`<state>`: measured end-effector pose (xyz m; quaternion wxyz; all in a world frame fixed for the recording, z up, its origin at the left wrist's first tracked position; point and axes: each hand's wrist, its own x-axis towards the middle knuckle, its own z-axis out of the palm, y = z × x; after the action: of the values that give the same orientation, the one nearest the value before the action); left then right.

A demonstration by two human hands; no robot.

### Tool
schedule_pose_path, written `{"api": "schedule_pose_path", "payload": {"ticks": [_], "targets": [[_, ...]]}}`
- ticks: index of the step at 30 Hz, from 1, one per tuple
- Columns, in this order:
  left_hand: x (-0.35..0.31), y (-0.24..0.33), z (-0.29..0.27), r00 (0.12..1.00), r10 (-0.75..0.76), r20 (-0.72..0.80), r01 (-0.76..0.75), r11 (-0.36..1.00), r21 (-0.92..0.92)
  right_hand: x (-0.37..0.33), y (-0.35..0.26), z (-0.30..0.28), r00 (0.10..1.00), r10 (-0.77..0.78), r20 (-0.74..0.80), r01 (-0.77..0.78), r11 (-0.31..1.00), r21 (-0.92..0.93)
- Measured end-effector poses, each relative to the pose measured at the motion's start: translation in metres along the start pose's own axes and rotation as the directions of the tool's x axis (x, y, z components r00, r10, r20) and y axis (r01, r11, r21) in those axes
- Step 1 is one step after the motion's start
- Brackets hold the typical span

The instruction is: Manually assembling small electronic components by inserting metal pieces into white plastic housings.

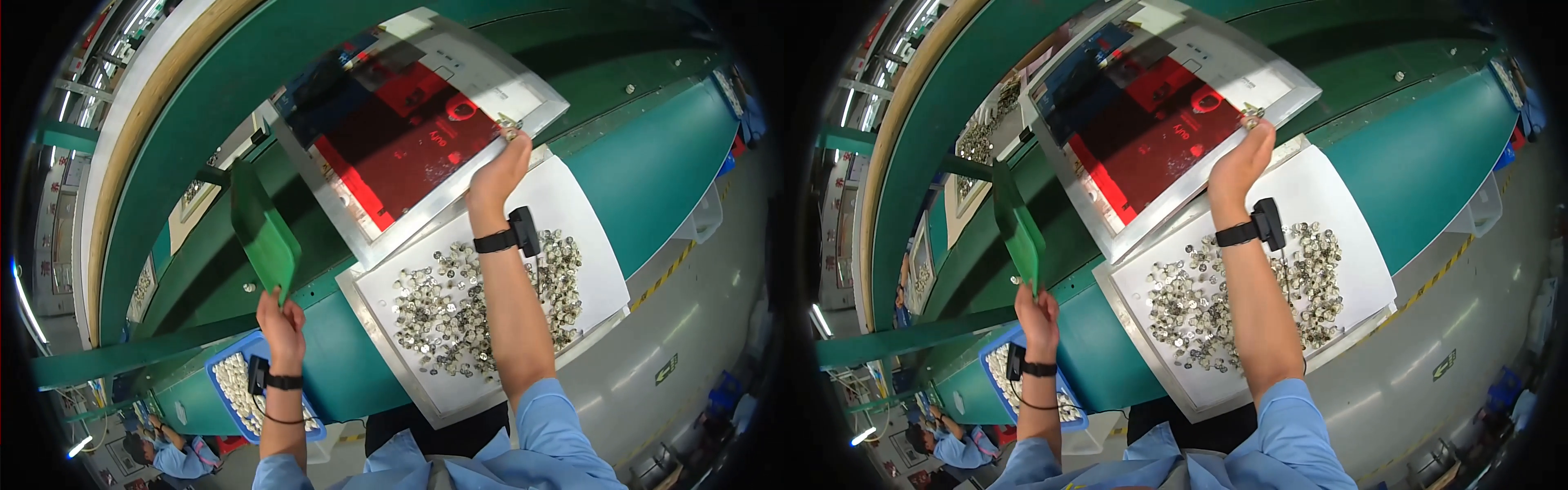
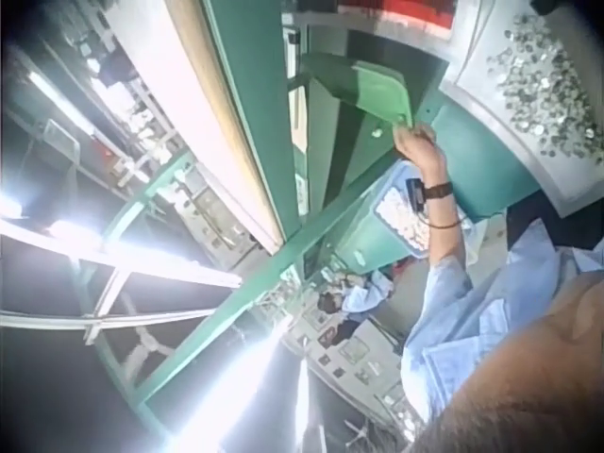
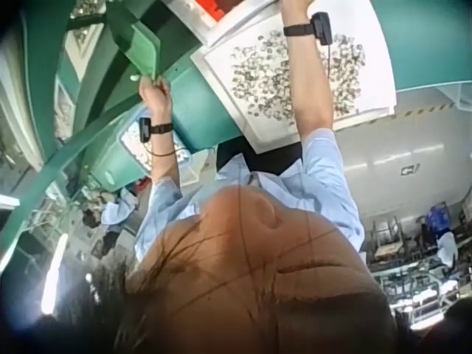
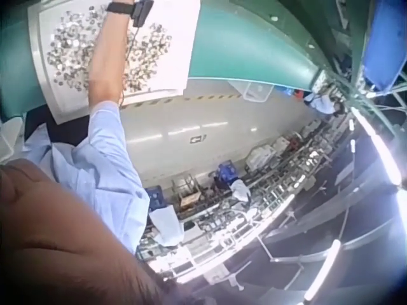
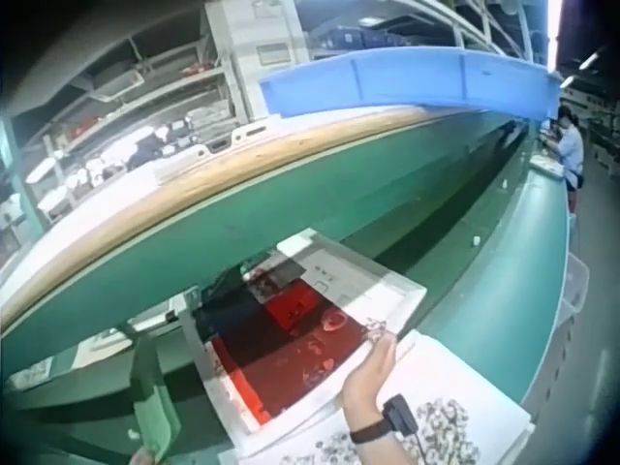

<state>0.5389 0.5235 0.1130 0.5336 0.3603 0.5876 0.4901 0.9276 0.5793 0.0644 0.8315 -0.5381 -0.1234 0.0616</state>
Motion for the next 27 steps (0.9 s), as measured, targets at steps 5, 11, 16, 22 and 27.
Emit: {"api": "schedule_pose_path", "payload": {"ticks": [5, 11, 16, 22, 27], "targets": [[-0.063, -0.003, -0.026, 0.987, -0.156, -0.039, 0.158, 0.987, 0.029, -0.064, 0.006, 0.019, 0.996, 0.086, -0.009, -0.086, 0.996, -0.031], [-0.079, -0.004, -0.05, 0.969, -0.246, -0.025, 0.245, 0.969, -0.04, -0.105, 0.018, 0.048, 0.994, 0.105, -0.017, -0.106, 0.988, -0.114], [-0.085, 0.003, -0.069, 0.96, -0.275, -0.049, 0.273, 0.961, -0.047, -0.124, 0.036, 0.063, 0.996, 0.087, 0.0, -0.086, 0.986, -0.139], [-0.084, 0.004, -0.088, 0.958, -0.282, -0.054, 0.278, 0.958, -0.064, -0.138, 0.048, 0.081, 0.996, 0.093, -0.011, -0.093, 0.987, -0.13], [-0.082, 0.008, -0.095, 0.953, -0.3, -0.049, 0.295, 0.951, -0.091, -0.139, 0.045, 0.087, 0.996, 0.06, 0.064, -0.049, 0.986, -0.161]]}}
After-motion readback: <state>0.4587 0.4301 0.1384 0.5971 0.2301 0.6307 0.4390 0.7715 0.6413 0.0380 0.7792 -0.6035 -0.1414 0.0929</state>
